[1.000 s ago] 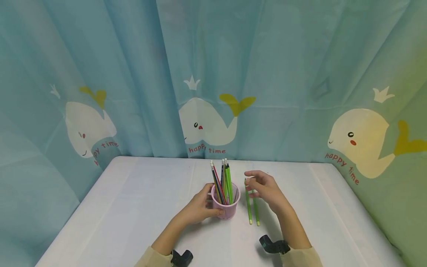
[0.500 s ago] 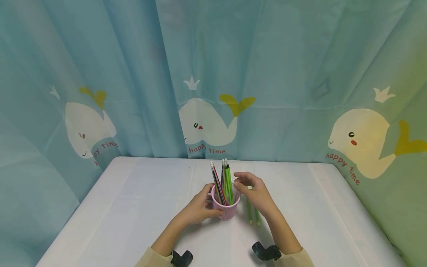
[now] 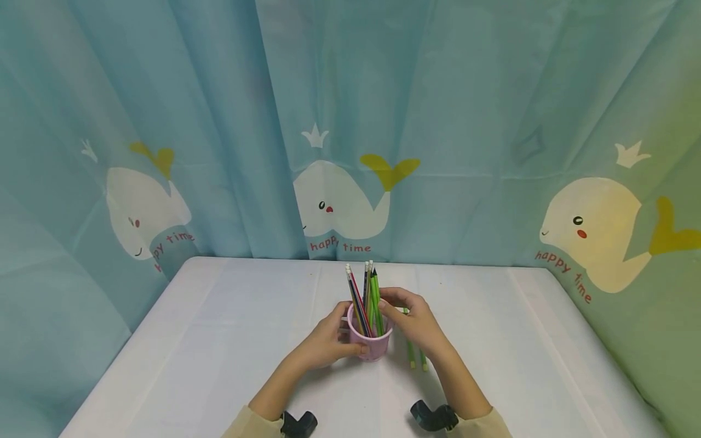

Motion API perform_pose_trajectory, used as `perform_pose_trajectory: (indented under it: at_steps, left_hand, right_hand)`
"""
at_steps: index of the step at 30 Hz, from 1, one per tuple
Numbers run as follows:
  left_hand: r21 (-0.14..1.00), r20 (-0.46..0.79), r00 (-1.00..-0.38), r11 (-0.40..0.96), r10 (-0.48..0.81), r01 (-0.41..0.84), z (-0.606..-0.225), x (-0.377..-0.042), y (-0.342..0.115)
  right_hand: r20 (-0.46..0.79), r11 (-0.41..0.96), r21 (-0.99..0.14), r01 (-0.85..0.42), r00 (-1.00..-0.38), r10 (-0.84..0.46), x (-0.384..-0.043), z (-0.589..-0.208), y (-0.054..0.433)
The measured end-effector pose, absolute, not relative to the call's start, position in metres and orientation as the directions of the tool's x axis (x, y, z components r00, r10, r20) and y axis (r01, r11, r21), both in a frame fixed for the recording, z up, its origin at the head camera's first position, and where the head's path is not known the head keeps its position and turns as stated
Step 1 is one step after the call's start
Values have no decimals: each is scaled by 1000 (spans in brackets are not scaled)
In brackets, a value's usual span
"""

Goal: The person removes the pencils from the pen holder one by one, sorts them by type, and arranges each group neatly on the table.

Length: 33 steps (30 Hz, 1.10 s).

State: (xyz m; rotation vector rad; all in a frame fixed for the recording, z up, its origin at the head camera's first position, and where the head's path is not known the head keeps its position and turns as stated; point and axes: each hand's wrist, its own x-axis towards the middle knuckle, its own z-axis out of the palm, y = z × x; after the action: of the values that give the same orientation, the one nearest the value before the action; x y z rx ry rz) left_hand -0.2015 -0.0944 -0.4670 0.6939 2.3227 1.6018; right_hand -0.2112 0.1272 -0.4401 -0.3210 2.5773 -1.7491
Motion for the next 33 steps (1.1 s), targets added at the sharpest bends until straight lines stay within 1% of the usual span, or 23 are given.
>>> perform_pose_trajectory:
  at_steps: [7, 15, 19, 25, 33]
  left_hand:
    - [927, 71, -862, 286, 503, 243, -466, -201, -95]
    - [923, 76, -859, 290, 506, 252, -468, -202, -94]
    - [924, 84, -856, 283, 510, 259, -468, -201, -94]
    - [922, 85, -860, 288, 503, 259, -469, -203, -95]
    - [923, 78, -859, 290, 507, 254, -468, -202, -95]
  right_hand:
    - [122, 366, -914, -174, -979, -161, -211, -441, 127]
    - [140, 352, -914, -201, -971, -192, -211, -446, 124]
    - [164, 377, -903, -206, -977, -139, -210, -449, 120]
    - [245, 410, -878, -246, -968, -57, -209, -448, 114]
    - [205, 374, -904, -205, -978, -41, -209, -443, 116]
